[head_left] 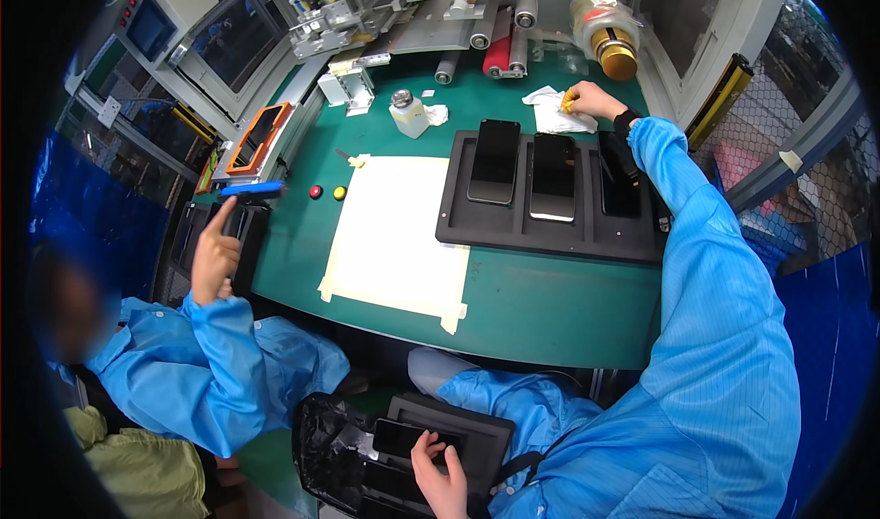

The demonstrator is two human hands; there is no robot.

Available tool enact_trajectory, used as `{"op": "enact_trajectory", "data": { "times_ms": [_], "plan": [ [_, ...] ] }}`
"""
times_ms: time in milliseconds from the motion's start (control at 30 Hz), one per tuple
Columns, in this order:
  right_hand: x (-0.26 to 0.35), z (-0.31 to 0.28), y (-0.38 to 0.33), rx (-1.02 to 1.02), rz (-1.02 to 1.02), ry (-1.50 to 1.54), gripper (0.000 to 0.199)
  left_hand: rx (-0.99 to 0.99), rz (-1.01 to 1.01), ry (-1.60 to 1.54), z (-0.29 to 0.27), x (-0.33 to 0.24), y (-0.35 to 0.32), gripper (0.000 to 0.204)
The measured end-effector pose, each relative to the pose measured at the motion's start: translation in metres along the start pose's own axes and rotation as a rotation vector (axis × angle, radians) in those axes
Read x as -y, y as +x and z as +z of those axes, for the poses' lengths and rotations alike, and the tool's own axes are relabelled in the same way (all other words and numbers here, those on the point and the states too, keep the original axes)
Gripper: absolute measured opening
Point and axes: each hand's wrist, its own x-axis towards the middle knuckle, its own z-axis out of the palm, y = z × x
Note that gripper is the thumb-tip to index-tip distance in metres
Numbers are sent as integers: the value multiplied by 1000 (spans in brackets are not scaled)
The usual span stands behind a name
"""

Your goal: The person is cleaning and inspecting small screen components using a cloth and a roller at a workstation.

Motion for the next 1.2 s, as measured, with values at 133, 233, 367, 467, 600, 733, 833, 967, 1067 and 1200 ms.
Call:
{"op": "enact_trajectory", "data": {
  "times_ms": [133,233,367,467,600,733,833,967,1067,1200],
  "plan": [
    [-7,-11,1,-53,0,2,25,1,3,-8,1,-3,1,36],
    [-2,-21,-1,-65,122,398,23,-51,23,77,1,-16,5,39],
    [49,-29,-33,-168,59,765,22,43,160,99,-10,-51,14,38],
    [74,-57,-104,-20,26,979,21,204,464,174,0,-78,44,36],
    [150,-14,-191,231,-20,1317,21,261,730,90,22,-136,78,32],
    [196,16,-274,515,105,1423,24,295,763,-128,77,-142,101,38],
    [197,33,-299,517,64,1379,23,370,633,-261,89,-132,91,33],
    [193,40,-319,526,84,1359,22,342,506,-379,95,-132,79,18],
    [192,42,-325,533,132,1487,19,291,518,-357,100,-134,75,11],
    [191,51,-327,557,211,1672,18,115,762,-309,106,-137,76,8]
  ]
}}
